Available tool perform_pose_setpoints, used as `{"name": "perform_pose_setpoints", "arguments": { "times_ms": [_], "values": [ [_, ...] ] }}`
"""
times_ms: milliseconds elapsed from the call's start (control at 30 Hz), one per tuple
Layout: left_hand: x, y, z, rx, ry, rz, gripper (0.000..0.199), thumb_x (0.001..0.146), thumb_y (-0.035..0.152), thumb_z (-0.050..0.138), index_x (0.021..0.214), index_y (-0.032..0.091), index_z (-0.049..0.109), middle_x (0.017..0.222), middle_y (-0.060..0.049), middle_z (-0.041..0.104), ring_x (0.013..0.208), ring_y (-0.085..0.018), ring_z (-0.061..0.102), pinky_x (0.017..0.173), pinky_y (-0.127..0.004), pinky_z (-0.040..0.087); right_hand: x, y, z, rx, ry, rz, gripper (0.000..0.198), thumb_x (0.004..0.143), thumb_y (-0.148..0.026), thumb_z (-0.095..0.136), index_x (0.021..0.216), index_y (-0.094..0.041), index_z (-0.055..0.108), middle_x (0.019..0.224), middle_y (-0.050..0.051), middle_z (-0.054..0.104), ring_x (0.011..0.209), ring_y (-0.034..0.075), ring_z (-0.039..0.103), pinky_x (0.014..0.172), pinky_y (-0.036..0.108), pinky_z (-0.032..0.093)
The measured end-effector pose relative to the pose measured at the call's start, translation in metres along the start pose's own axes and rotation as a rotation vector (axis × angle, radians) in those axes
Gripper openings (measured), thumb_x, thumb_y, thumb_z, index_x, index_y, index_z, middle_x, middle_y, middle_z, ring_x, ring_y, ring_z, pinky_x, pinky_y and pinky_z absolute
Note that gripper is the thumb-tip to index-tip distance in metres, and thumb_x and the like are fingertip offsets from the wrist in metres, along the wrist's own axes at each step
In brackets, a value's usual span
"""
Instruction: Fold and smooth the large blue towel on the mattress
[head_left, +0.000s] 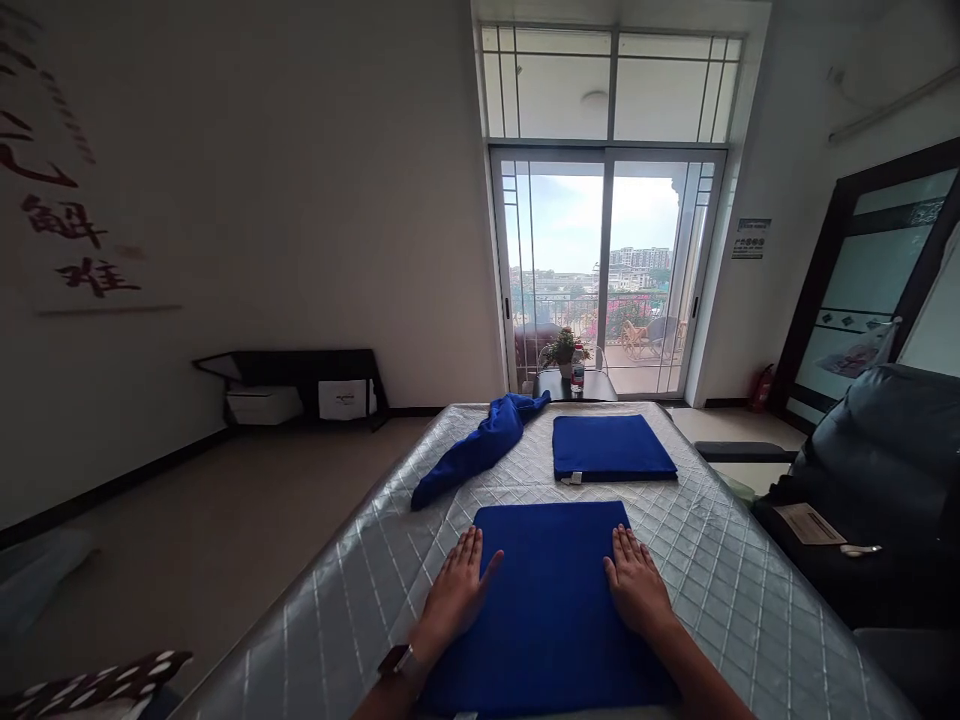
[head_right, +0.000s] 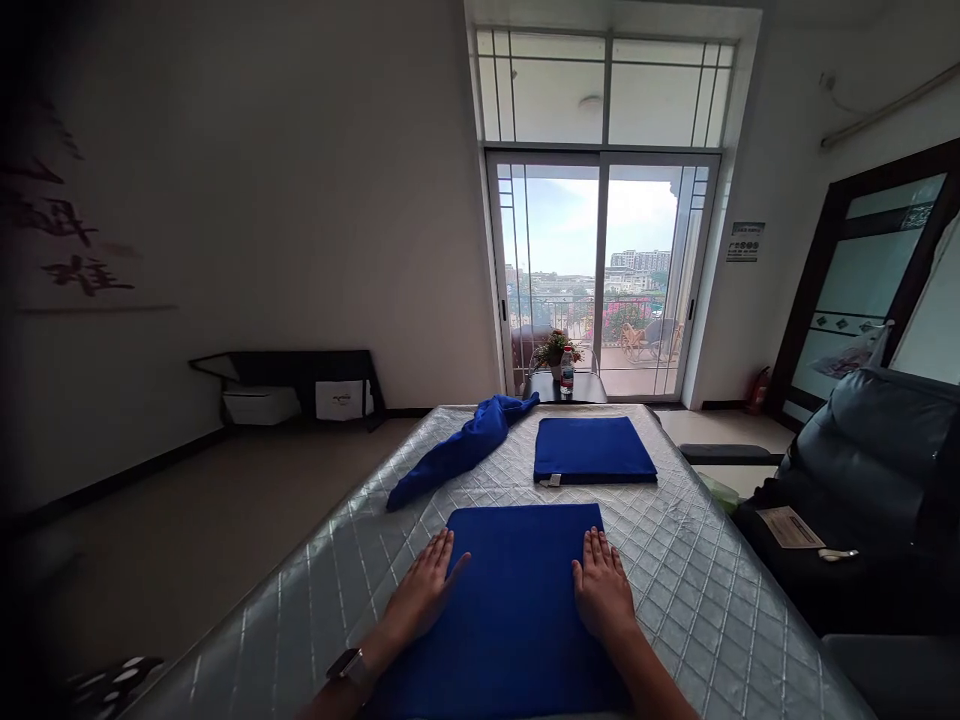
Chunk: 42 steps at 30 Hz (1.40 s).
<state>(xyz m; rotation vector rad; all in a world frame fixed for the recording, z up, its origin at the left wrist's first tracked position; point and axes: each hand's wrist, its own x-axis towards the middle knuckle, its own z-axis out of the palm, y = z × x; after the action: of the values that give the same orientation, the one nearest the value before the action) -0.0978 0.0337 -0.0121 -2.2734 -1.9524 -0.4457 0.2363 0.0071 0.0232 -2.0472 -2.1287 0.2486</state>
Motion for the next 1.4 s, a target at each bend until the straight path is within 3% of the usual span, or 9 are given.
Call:
{"name": "perform_pose_setpoints", "arguments": {
  "times_ms": [100,467,767,1033,1133,1400],
  "values": [
    [-0.003,-0.009,0.001,-0.063,-0.053,-0.064,0.084,0.101,0.065,0.016,0.157,0.004,0.030,0.164,-0.023,0.034,0.153,-0.031,0.031,0.123,-0.050,0.030,0.000,0.000,0.000,-0.030,-0.002,-0.003,0.068,0.102,-0.041,0.016,0.161,-0.006,0.020,0.169,0.010,0.014,0.157,0.020,0.010,0.127,0.038,0.009],
    [-0.001,-0.012,0.013,-0.108,-0.008,-0.033,0.081,0.101,0.065,0.021,0.160,0.009,0.025,0.165,-0.021,0.031,0.153,-0.031,0.029,0.124,-0.053,0.030,0.000,-0.005,-0.011,-0.108,-0.059,-0.006,0.068,0.101,-0.039,0.018,0.160,-0.006,0.023,0.169,0.011,0.017,0.157,0.021,0.012,0.127,0.042,0.009],
    [-0.003,-0.011,0.008,-0.081,-0.011,0.018,0.077,0.102,0.062,0.018,0.158,0.009,0.028,0.165,-0.018,0.031,0.153,-0.027,0.030,0.125,-0.049,0.030,0.049,-0.017,-0.035,-0.086,-0.034,-0.054,0.068,0.103,-0.041,0.020,0.160,-0.005,0.025,0.168,0.013,0.020,0.157,0.023,0.013,0.126,0.040,0.010],
    [-0.001,-0.012,0.010,-0.090,-0.005,-0.002,0.076,0.102,0.062,0.023,0.158,0.010,0.031,0.164,-0.018,0.033,0.152,-0.029,0.033,0.123,-0.052,0.033,0.064,0.003,-0.010,-0.049,0.005,-0.011,0.066,0.103,-0.039,0.018,0.162,-0.008,0.019,0.170,0.008,0.017,0.157,0.017,0.012,0.126,0.035,0.009],
    [-0.001,-0.011,0.008,-0.091,-0.031,-0.014,0.081,0.102,0.064,0.021,0.157,0.006,0.031,0.165,-0.019,0.030,0.153,-0.029,0.030,0.125,-0.050,0.029,0.064,0.004,-0.007,-0.056,0.021,-0.016,0.066,0.103,-0.037,0.018,0.161,-0.007,0.019,0.170,0.010,0.016,0.157,0.018,0.013,0.126,0.036,0.009],
    [0.000,-0.007,-0.001,-0.069,-0.107,-0.049,0.086,0.099,0.068,0.015,0.158,0.007,0.027,0.166,-0.016,0.027,0.154,-0.027,0.029,0.125,-0.047,0.029,0.068,0.008,0.001,-0.029,0.061,-0.031,0.066,0.103,-0.038,0.018,0.161,-0.008,0.022,0.169,0.010,0.020,0.156,0.018,0.016,0.126,0.037,0.012]
  ]
}}
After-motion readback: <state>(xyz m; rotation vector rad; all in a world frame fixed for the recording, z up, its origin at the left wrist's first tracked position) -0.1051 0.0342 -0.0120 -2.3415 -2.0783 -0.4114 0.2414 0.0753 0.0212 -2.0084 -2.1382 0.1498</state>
